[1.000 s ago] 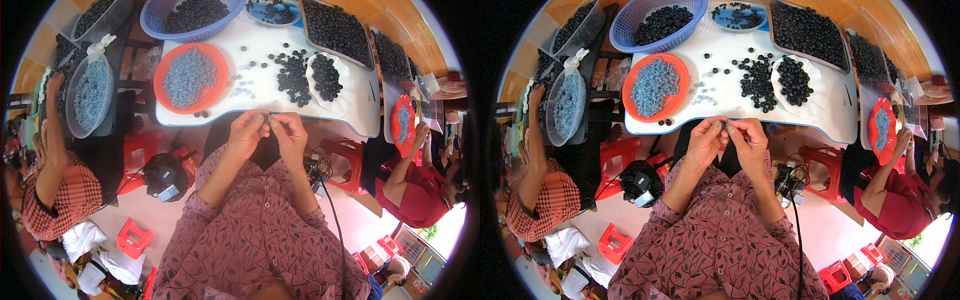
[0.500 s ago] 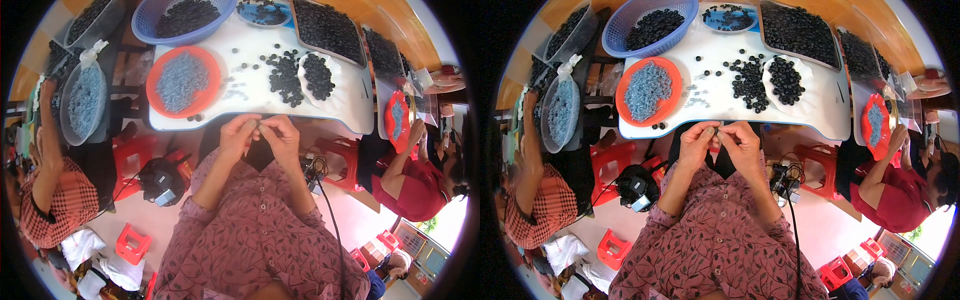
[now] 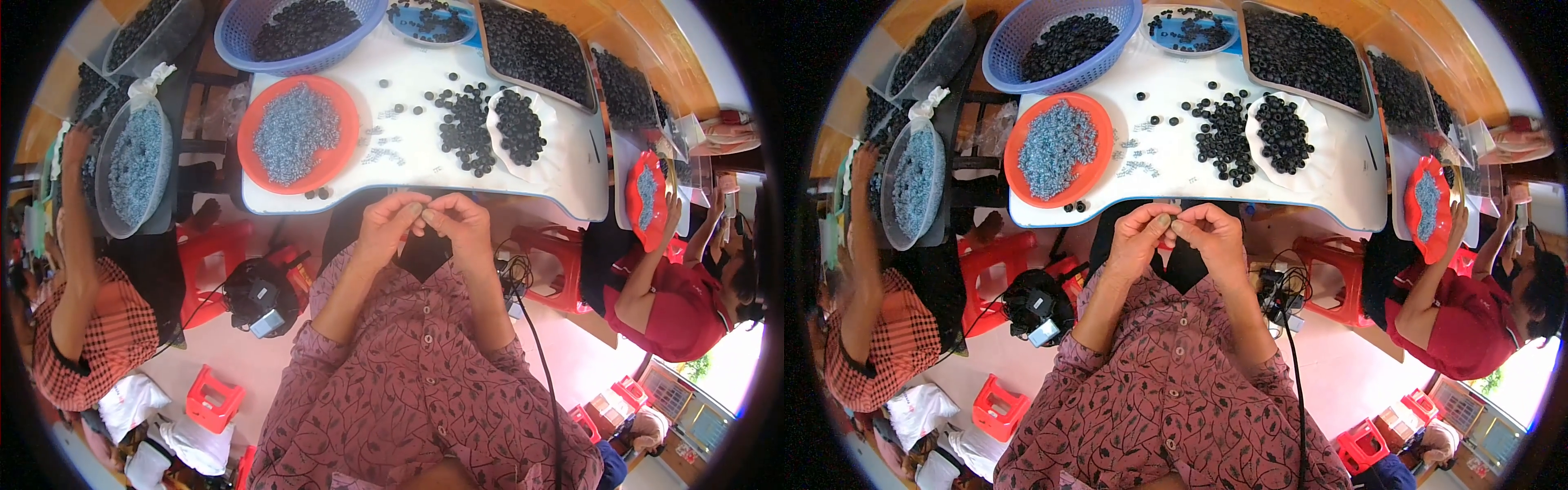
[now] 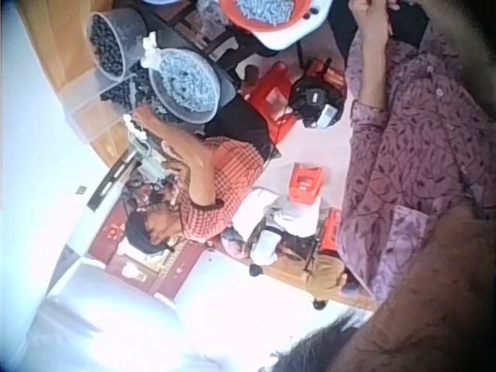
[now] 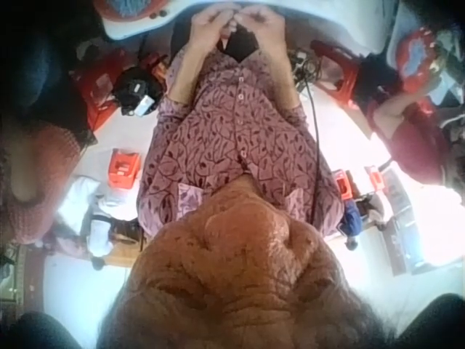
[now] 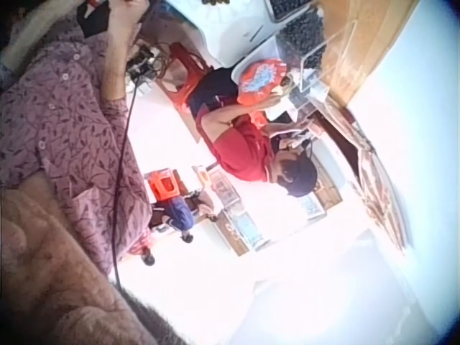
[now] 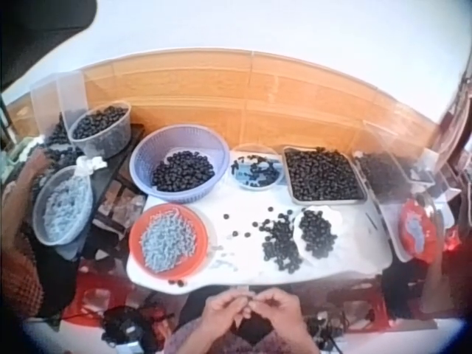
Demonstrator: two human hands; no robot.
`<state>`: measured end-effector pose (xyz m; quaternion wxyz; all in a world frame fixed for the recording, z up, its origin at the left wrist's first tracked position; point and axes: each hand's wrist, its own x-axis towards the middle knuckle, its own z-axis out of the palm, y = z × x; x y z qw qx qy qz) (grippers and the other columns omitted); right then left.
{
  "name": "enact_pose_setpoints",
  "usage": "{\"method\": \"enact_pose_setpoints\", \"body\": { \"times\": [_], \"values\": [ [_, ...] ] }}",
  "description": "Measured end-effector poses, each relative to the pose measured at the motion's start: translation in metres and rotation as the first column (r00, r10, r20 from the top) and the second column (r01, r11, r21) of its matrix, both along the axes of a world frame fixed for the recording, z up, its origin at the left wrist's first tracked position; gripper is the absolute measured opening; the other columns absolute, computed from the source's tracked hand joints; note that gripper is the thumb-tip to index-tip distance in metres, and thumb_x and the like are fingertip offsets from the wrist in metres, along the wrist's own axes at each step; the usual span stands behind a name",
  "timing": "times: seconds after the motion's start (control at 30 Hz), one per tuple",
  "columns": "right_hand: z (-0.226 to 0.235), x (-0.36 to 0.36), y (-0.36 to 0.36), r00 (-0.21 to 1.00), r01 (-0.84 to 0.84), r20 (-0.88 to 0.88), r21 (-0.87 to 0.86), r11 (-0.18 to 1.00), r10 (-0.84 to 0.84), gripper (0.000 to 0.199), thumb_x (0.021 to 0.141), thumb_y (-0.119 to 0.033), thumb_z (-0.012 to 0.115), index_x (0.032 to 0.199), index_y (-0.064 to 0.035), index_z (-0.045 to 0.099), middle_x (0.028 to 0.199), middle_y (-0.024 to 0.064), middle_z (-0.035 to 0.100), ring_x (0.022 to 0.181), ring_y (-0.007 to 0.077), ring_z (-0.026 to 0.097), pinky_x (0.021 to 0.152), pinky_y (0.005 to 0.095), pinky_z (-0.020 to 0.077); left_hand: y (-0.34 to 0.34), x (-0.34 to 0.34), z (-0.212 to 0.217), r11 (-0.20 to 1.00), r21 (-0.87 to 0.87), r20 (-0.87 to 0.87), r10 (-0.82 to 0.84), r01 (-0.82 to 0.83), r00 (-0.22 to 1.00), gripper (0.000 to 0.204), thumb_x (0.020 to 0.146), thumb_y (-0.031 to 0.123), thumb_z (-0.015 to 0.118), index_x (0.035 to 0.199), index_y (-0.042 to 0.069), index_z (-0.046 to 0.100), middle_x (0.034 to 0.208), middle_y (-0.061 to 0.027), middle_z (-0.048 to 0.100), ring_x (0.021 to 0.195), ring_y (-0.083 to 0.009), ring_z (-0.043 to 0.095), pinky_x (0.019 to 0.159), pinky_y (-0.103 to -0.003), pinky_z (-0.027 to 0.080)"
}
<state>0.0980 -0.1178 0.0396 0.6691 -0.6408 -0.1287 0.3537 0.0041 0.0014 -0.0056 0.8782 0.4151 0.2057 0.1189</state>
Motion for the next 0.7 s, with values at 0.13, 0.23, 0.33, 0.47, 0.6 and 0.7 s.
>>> {"method": "enact_pose_setpoints", "body": {
  "times": [0.13, 0.23, 0.33, 0.47, 0.6, 0.7],
  "values": [
    [-0.005, 0.002, 0.001, 1.0, 0.009, 0.025, -0.047, 0.999, -0.008, 0.005, 0.085, -0.006, 0.07, 0.089, -0.005, 0.068, 0.08, -0.0006, 0.066, 0.068, 0.0038, 0.054, 0.059, 0.019, 0.0401, -0.001, 0.002, -0.004, 1.0, -0.008, -0.028, 0.0, 0.0, 1.0, 0.019, 0.095, 0.009, 0.058, 0.11, 0.002, 0.066, 0.079, -0.0002, 0.062, 0.069, -0.0071, 0.056, 0.062, -0.019, 0.047],
    [-0.007, 0.002, 0.003, 0.999, 0.023, 0.023, -0.028, 0.999, -0.023, 0.004, 0.084, -0.004, 0.069, 0.088, -0.0042, 0.068, 0.079, -0.0009, 0.066, 0.069, 0.0046, 0.055, 0.061, 0.0204, 0.0419, -0.002, 0.003, -0.004, 1.0, 0.01, -0.025, 0.017, -0.017, 1.0, 0.019, 0.095, 0.01, 0.059, 0.11, 0.002, 0.066, 0.08, -0.0004, 0.062, 0.068, -0.007, 0.056, 0.061, -0.019, 0.047],
    [-0.016, 0.006, 0.003, 0.984, 0.035, 0.176, -0.065, 0.997, -0.023, 0.004, 0.084, -0.003, 0.069, 0.088, -0.0033, 0.067, 0.08, -0.0011, 0.066, 0.07, 0.0051, 0.055, 0.062, 0.0226, 0.0439, -0.002, 0.004, -0.007, 0.999, -0.017, -0.01, 0.03, -0.03, 1.0, 0.019, 0.095, 0.01, 0.059, 0.11, 0.001, 0.066, 0.083, -0.0018, 0.063, 0.067, -0.0074, 0.056, 0.061, -0.019, 0.047],
    [-0.004, 0.025, 0.015, 0.779, 0.282, 0.613, -0.148, 0.948, -0.136, 0.007, 0.083, -0.001, 0.067, 0.09, -0.0022, 0.067, 0.082, 0.0033, 0.062, 0.065, 0.0094, 0.056, 0.059, 0.0247, 0.0463, -0.001, 0.006, -0.008, 0.99, -0.117, -0.033, 0.071, -0.075, 0.997, 0.019, 0.095, 0.011, 0.06, 0.11, 0.001, 0.066, 0.089, -0.0043, 0.066, 0.068, -0.008, 0.057, 0.061, -0.02, 0.047],
    [-0.015, 0.047, 0.019, 0.52, 0.44, 0.85, -0.183, 0.879, -0.084, 0.011, 0.082, -0.003, 0.068, 0.093, -0.0053, 0.068, 0.088, 0.0073, 0.058, 0.063, 0.0169, 0.057, 0.057, 0.0282, 0.0468, -0.002, 0.007, -0.008, 0.985, -0.149, 0.0, 0.092, -0.091, 0.996, 0.02, 0.095, 0.012, 0.06, 0.11, 0.0, 0.065, 0.091, -0.0053, 0.066, 0.069, -0.0081, 0.057, 0.061, -0.02, 0.048],
    [-0.022, 0.054, 0.024, 0.407, 0.483, 0.913, -0.182, 0.856, -0.036, 0.011, 0.081, -0.006, 0.069, 0.093, -0.007, 0.068, 0.09, 0.0092, 0.057, 0.063, 0.0222, 0.058, 0.056, 0.0325, 0.0481, -0.001, 0.006, -0.009, 0.984, -0.158, -0.015, 0.084, -0.085, 0.996, 0.02, 0.095, 0.012, 0.06, 0.11, 0.0, 0.065, 0.092, -0.0059, 0.066, 0.069, -0.0081, 0.057, 0.062, -0.021, 0.049]
  ]
}}
